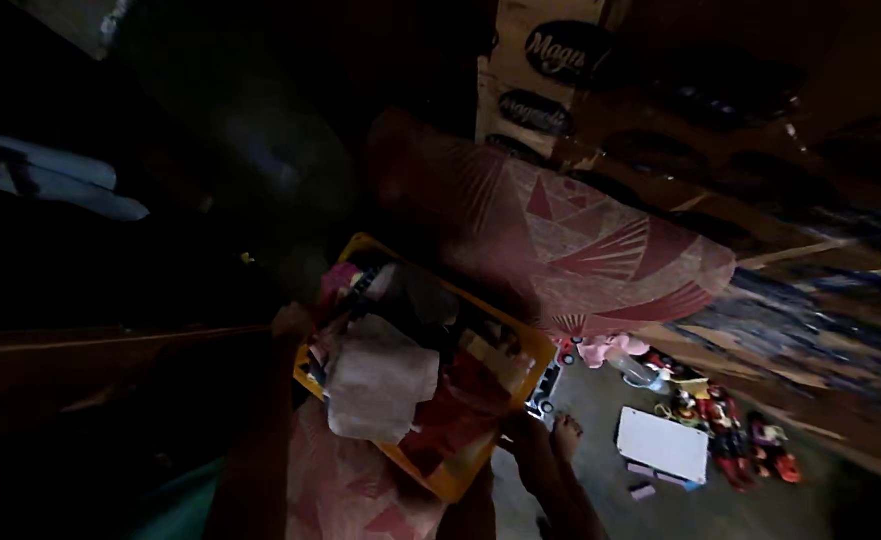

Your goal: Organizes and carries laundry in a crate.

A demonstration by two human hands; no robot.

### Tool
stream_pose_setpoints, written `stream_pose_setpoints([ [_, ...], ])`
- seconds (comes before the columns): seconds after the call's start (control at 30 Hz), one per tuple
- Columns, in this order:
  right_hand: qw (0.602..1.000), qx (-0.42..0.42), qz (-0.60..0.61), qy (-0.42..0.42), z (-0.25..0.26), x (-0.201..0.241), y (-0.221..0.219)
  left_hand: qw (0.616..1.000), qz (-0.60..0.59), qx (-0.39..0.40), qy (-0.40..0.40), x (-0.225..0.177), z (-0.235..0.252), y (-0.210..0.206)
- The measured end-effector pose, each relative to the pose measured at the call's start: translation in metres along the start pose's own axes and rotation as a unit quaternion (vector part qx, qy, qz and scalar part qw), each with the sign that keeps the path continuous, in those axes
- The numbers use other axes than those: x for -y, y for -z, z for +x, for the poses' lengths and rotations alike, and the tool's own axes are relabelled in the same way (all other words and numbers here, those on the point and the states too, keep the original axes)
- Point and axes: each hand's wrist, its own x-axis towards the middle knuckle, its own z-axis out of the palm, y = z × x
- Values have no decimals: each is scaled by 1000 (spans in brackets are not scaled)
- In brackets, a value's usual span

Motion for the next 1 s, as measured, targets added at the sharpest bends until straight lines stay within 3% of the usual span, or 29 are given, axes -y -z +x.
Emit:
stream_pose_setpoints([
  [0.13, 1000, -20, -19, -2, -3, 6, -4, 995, 22, 97, 7, -9, -1, 20],
  [0.3, 999, -18, -35, -17, -5, 7, -3, 995, 72, 69, -20, -8, 0, 10],
  [0.4, 998, 29, -60, 4, 2, -1, 8, 998, 22, 65, -1, 2, -3, 12],
  [0.5, 992, 63, -108, 11, 6, 1, 22, 997, -72, -24, -19, 16, -26, 14],
  [0.6, 984, 77, -156, 37, 9, -9, 48, 966, -191, -146, -92, -5, -116, 33],
  [0.7, 980, 62, -188, 16, 8, -44, 97, 952, -182, -168, -177, -35, -209, 8],
  [0.77, 984, 34, -166, -48, 4, -87, 141, 969, -127, -133, -168, -54, -240, -26],
  [0.83, 986, -30, -129, -104, -9, -138, 190, 976, -110, -114, -147, -65, -228, -61],
  [0.93, 972, -93, -126, -175, -57, -206, 266, 970, -99, -153, -159, -56, -162, -98],
  [1.0, 985, -104, -82, -110, -104, -244, 307, 978, -76, -133, -143, -54, -128, -91],
])
